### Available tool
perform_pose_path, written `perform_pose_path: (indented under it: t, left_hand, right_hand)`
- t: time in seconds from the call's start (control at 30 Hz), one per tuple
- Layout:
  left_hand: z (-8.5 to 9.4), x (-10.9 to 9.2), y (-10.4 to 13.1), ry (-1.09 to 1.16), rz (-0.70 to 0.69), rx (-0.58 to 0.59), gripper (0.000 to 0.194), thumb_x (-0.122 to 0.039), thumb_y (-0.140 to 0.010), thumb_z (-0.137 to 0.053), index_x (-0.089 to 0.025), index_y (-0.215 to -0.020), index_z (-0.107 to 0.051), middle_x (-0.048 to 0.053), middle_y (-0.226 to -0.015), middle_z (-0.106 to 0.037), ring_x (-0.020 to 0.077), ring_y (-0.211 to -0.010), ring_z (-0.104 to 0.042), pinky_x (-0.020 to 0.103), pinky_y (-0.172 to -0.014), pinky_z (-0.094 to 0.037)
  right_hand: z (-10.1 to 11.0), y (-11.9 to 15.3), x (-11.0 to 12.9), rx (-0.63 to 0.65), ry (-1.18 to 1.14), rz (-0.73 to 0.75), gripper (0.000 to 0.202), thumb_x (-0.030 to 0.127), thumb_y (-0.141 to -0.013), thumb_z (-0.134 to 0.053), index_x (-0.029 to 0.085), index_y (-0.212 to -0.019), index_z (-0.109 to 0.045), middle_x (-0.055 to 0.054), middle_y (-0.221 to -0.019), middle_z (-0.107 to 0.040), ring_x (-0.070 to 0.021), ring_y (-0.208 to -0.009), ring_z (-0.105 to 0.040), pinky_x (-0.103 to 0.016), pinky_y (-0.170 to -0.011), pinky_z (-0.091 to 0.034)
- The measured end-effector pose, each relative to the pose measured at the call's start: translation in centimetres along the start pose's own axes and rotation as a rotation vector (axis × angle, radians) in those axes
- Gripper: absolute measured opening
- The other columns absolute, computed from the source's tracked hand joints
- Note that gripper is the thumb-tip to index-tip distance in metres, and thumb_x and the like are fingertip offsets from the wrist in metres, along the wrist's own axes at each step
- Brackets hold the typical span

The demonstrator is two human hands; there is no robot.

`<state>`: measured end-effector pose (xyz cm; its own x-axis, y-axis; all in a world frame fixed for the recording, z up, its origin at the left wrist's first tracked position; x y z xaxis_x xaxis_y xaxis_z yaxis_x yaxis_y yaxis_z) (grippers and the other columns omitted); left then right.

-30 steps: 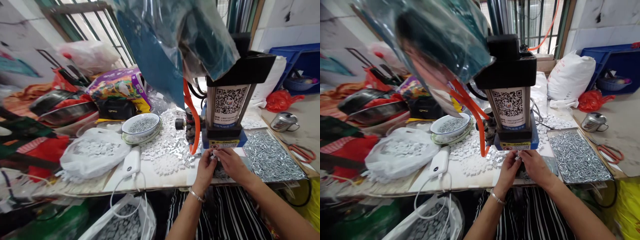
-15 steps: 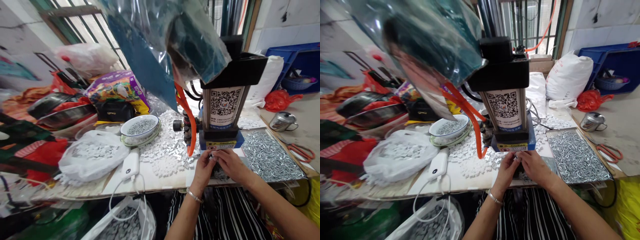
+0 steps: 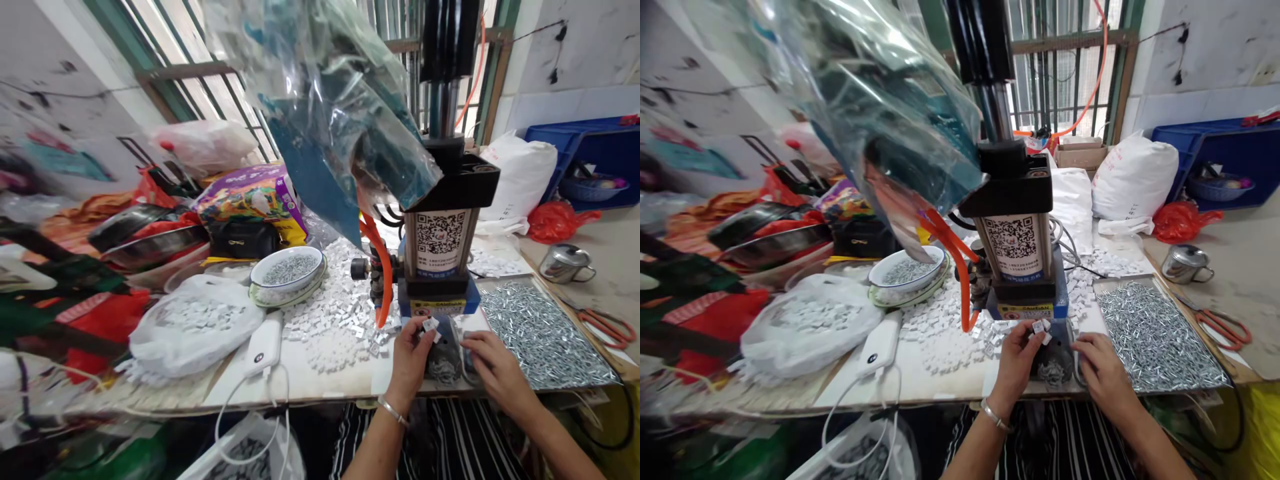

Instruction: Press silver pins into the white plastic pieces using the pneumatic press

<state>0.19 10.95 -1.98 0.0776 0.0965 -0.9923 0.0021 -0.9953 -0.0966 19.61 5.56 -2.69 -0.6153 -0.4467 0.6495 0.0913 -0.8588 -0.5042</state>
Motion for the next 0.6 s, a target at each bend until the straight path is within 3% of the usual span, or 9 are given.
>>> perform_pose_path:
  t: [0.13,0.23,0.47,0.6]
  left_hand:
    - [0.0,-0.3,0.2,0.003,0.037,0.005,0.023,-0.038,-0.079,-0.076,-0.02,-0.092,-0.072,0.003,-0.089,-0.072,0.0194,-0.085,-0.062,0.032,-0.082,-0.048]
    - [0.1,-0.4,0.2,0.008,0.045,0.01,0.024,-0.04,-0.079,-0.076,-0.02,-0.091,-0.071,0.003,-0.086,-0.071,0.0178,-0.08,-0.06,0.03,-0.077,-0.048]
    - [-0.1,0.6,0.2,0.003,0.065,0.041,0.027,-0.042,-0.081,-0.075,-0.019,-0.093,-0.068,0.002,-0.089,-0.07,0.017,-0.081,-0.06,0.031,-0.079,-0.049]
    - [0.0,0.8,1.4,0.006,-0.069,-0.026,0.033,-0.036,-0.085,-0.073,-0.023,-0.112,-0.06,0.005,-0.106,-0.068,0.0199,-0.098,-0.062,0.034,-0.091,-0.047]
  right_hand:
    - [1.1,4.3,-3.2,-0.031,0.186,0.007,0.022,0.029,-0.099,-0.052,0.025,-0.111,-0.07,-0.011,-0.111,-0.068,-0.0295,-0.104,-0.064,-0.05,-0.089,-0.055]
    - [1.0,5.9,-3.8,-0.013,0.294,0.016,0.025,0.035,-0.099,-0.053,0.027,-0.116,-0.069,-0.011,-0.117,-0.068,-0.0319,-0.109,-0.064,-0.052,-0.09,-0.053]
    - [0.7,5.7,-3.4,-0.032,0.295,0.001,0.026,0.036,-0.1,-0.051,0.025,-0.111,-0.071,-0.011,-0.113,-0.069,-0.0311,-0.106,-0.064,-0.053,-0.091,-0.053]
    - [2.4,5.5,-4.1,-0.052,0.186,-0.016,0.026,0.037,-0.1,-0.051,0.026,-0.11,-0.073,-0.01,-0.114,-0.069,-0.029,-0.108,-0.064,-0.05,-0.092,-0.054]
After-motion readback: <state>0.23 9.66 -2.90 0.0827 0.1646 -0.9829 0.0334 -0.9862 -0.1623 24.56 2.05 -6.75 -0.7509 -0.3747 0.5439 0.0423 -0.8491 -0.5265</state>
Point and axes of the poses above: each hand's wrist, its own y-axis away from the middle knuckle, its own z-axis out of the back of the hand, x = y × z, the point moved 4 cm from there along -y, towards the middle knuckle
